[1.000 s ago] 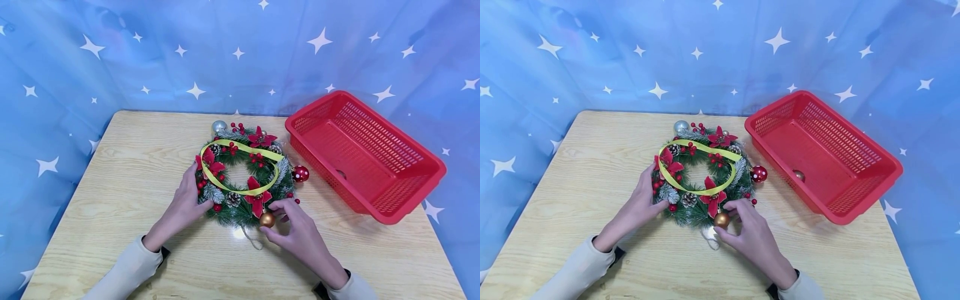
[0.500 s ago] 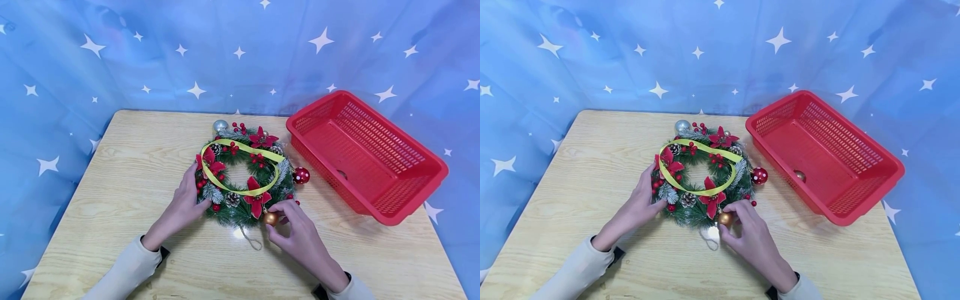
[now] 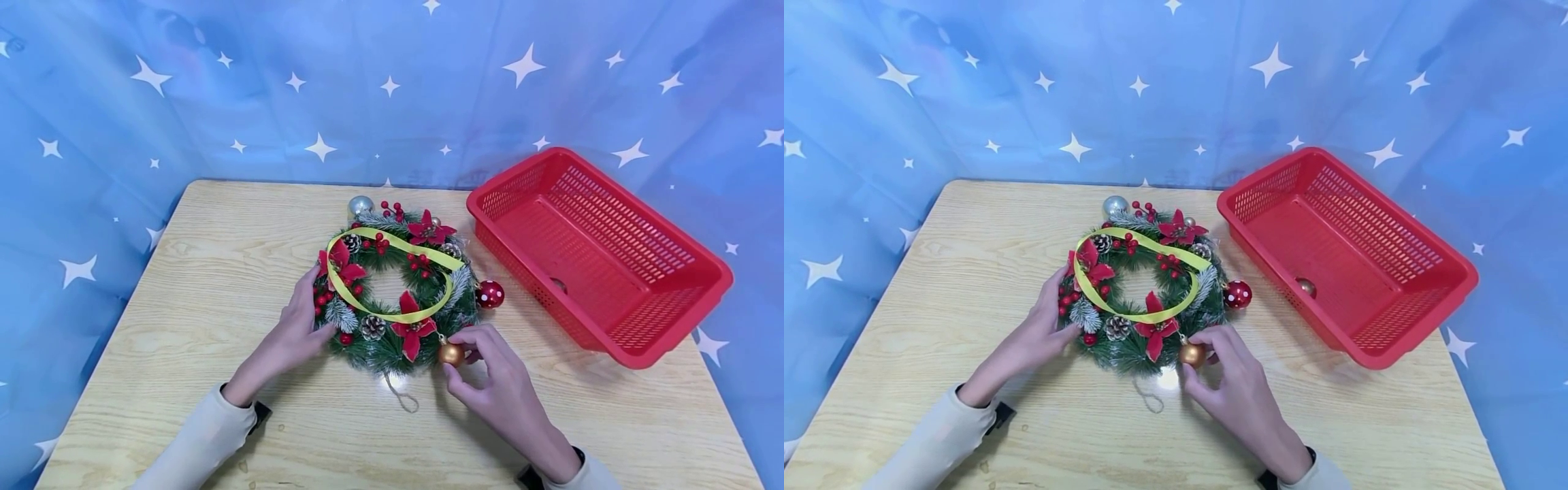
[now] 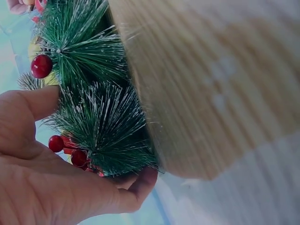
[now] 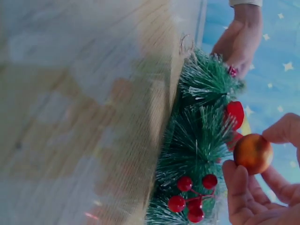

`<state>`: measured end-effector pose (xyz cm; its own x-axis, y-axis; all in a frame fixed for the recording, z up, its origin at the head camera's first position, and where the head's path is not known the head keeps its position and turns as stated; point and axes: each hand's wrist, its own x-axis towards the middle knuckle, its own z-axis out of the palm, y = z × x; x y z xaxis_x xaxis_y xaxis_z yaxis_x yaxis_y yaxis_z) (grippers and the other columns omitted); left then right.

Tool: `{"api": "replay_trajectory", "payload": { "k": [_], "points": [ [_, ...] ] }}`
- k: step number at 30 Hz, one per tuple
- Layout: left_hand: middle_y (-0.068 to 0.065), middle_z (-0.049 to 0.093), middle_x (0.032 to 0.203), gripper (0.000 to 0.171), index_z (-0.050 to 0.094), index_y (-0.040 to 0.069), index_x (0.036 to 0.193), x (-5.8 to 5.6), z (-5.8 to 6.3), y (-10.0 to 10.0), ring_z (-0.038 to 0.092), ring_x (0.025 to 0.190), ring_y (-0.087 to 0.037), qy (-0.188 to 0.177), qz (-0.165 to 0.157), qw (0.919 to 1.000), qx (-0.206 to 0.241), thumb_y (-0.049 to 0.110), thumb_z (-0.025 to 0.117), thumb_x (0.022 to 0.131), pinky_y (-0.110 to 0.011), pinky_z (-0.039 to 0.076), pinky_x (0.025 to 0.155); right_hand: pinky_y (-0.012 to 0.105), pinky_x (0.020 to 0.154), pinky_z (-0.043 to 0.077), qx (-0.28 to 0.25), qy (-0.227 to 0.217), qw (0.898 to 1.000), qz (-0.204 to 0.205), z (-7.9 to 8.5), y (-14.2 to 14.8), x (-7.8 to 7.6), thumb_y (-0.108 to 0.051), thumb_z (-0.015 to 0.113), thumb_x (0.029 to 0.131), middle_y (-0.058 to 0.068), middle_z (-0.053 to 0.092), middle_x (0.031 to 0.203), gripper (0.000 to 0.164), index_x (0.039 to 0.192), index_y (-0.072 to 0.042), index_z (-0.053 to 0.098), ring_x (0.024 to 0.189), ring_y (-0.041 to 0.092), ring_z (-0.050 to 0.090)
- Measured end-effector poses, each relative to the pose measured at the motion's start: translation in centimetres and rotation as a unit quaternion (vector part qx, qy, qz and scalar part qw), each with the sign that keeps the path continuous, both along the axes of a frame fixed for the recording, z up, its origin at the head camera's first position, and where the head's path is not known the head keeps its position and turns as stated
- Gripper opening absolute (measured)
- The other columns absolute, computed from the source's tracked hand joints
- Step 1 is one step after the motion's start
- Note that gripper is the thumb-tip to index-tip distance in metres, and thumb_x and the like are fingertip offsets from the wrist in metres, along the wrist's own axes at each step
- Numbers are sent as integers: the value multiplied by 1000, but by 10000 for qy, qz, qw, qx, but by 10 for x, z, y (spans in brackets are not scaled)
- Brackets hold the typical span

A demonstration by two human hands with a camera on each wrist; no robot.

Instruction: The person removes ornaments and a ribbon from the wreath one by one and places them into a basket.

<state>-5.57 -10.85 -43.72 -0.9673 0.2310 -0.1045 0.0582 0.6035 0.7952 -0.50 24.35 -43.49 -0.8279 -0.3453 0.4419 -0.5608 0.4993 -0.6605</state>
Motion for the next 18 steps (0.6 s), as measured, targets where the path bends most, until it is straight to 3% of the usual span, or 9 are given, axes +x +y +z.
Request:
{"api": "replay_trajectory", "payload": {
  "k": [6,18],
  "points": [
    [-20,4,179,107,-4,11,175,0,-1,-1,11,162,-47,-5,57,9999,132,3,69,97,-72,18,124,18,83,56,-103,-19,9999,-79,0,2,-1,-6,81,85,1,67,116,37,120,-6,71,94,13,67],
    [-18,7,180,109,-1,12,176,-1,0,-5,16,160,-51,-47,76,9999,-114,8,71,95,-77,19,120,19,84,56,-233,40,9992,-308,-2,3,-4,-5,80,84,2,68,115,37,120,-5,71,95,16,67]
  ]
}}
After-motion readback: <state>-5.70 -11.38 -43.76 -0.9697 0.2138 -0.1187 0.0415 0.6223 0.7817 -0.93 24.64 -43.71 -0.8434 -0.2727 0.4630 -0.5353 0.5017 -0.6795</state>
